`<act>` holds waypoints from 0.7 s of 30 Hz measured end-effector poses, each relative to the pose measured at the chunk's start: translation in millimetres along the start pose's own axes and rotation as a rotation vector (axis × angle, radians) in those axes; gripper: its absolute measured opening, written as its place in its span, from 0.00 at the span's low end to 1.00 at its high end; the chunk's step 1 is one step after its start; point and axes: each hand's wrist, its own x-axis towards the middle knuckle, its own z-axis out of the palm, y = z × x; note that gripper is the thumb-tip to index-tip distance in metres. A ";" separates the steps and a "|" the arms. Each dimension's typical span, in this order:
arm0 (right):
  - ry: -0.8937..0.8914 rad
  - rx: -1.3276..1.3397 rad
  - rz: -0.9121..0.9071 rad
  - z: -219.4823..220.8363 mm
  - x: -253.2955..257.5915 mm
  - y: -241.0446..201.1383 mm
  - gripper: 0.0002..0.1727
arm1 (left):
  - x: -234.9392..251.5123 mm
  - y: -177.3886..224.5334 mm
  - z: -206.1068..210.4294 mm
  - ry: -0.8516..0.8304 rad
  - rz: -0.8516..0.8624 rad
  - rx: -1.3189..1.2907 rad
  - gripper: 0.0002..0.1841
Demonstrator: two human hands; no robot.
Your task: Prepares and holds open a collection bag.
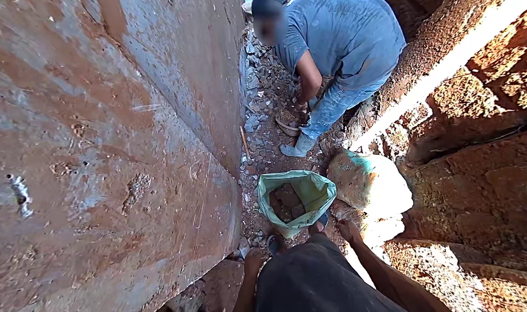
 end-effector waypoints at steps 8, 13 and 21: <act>-0.029 0.049 0.001 -1.2 -4.2 -9.9 0.21 | -12.8 4.1 -6.1 0.017 0.002 0.010 0.20; -0.042 0.046 0.006 11.9 -0.5 -0.4 0.22 | -9.4 5.4 -10.8 0.016 0.001 0.052 0.19; -0.076 0.056 0.034 14.8 -15.8 1.1 0.22 | -6.8 16.5 -9.4 0.011 0.023 0.078 0.17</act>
